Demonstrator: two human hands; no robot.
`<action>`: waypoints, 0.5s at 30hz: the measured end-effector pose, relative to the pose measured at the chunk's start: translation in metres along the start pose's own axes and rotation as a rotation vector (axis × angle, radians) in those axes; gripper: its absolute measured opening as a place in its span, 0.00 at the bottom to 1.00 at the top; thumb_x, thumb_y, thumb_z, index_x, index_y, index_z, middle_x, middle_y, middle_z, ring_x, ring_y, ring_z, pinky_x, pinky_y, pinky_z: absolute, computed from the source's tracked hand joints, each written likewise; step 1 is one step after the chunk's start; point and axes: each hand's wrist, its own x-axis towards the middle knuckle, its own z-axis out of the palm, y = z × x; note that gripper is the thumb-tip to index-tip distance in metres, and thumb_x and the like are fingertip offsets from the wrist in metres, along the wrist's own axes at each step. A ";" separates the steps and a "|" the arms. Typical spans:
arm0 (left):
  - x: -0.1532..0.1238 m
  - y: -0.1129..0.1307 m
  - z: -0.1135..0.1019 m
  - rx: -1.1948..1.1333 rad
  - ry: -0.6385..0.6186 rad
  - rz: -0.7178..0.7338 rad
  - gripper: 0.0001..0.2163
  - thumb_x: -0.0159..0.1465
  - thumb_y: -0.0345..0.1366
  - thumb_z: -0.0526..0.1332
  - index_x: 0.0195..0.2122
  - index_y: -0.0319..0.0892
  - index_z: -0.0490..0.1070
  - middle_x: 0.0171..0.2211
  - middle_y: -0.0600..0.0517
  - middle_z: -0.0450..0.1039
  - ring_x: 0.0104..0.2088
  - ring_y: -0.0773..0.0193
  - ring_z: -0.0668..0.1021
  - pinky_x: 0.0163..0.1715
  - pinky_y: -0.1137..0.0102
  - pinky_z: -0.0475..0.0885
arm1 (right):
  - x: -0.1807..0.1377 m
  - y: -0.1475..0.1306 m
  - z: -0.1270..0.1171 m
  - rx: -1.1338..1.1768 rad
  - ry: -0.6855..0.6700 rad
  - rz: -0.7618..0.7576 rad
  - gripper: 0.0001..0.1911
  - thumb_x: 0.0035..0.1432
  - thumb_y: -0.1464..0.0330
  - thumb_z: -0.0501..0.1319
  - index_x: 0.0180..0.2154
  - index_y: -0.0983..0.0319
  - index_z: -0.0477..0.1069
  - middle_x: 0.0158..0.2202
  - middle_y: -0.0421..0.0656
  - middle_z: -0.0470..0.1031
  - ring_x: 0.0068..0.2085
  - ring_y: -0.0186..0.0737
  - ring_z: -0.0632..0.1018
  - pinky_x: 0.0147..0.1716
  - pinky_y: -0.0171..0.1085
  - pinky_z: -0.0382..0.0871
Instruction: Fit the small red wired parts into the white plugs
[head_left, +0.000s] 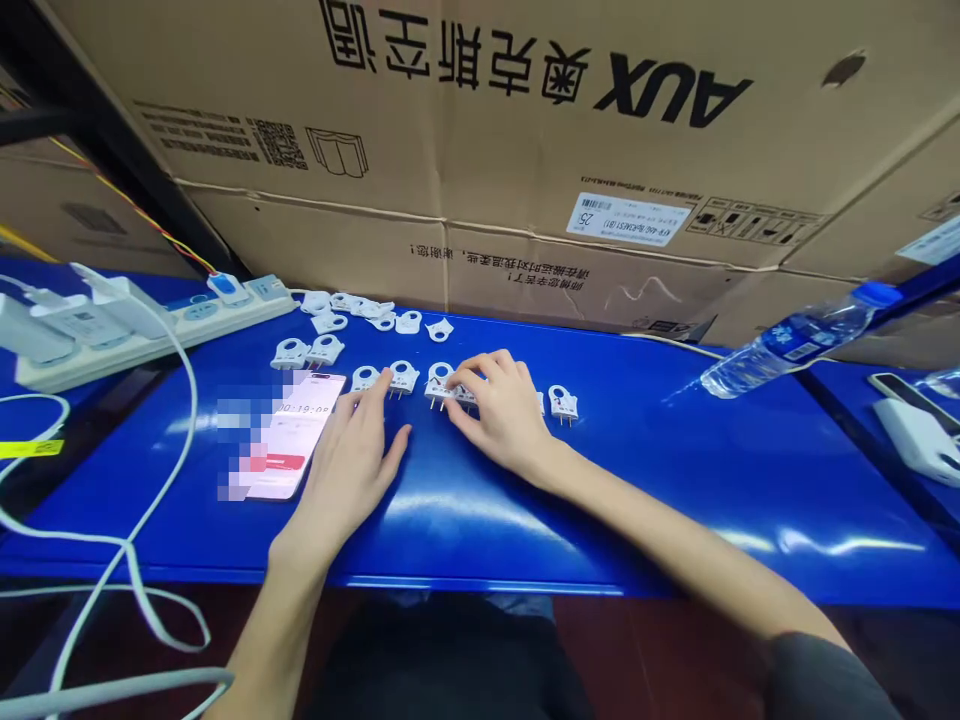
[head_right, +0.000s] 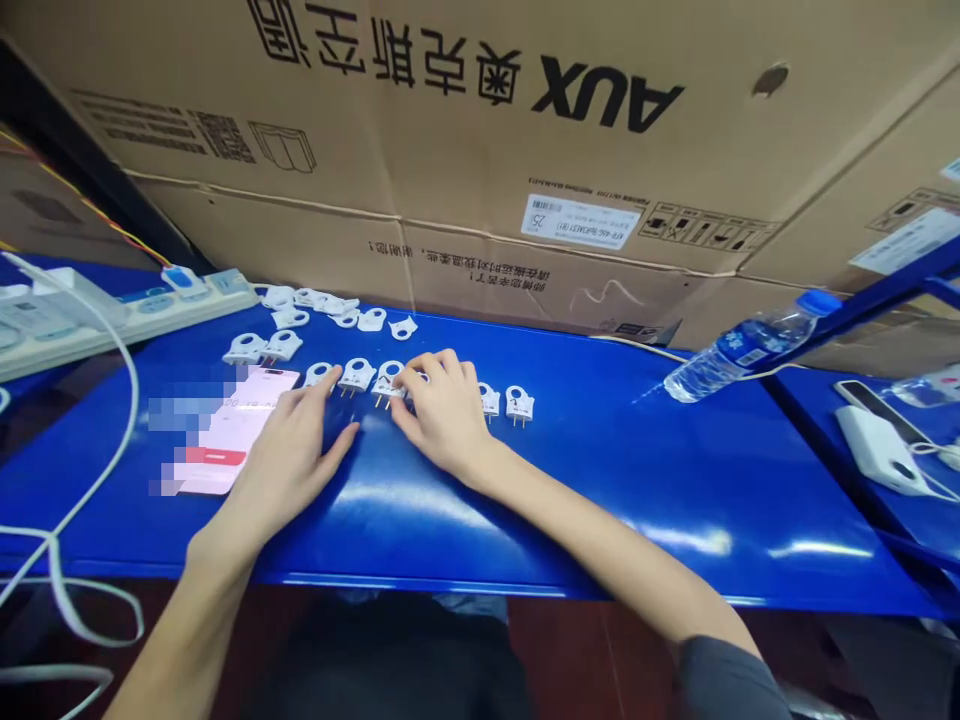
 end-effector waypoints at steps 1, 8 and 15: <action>0.001 0.001 0.001 0.027 -0.012 0.014 0.30 0.73 0.41 0.53 0.74 0.37 0.50 0.59 0.36 0.73 0.60 0.39 0.74 0.55 0.49 0.74 | 0.004 0.000 0.007 -0.019 0.010 -0.004 0.10 0.71 0.64 0.60 0.47 0.59 0.77 0.54 0.47 0.78 0.55 0.50 0.71 0.48 0.47 0.62; -0.003 0.002 0.005 0.031 0.056 0.011 0.24 0.74 0.37 0.51 0.70 0.39 0.58 0.59 0.39 0.73 0.57 0.41 0.74 0.56 0.50 0.72 | 0.017 0.001 0.036 -0.090 -0.020 -0.030 0.09 0.70 0.65 0.61 0.46 0.61 0.78 0.58 0.49 0.76 0.58 0.53 0.68 0.49 0.49 0.61; -0.012 0.002 0.004 -0.107 0.105 -0.060 0.13 0.72 0.34 0.52 0.55 0.41 0.67 0.46 0.42 0.75 0.48 0.48 0.76 0.48 0.54 0.74 | -0.015 0.006 0.021 -0.140 0.079 -0.081 0.12 0.72 0.67 0.57 0.52 0.60 0.75 0.56 0.48 0.77 0.53 0.50 0.71 0.44 0.47 0.61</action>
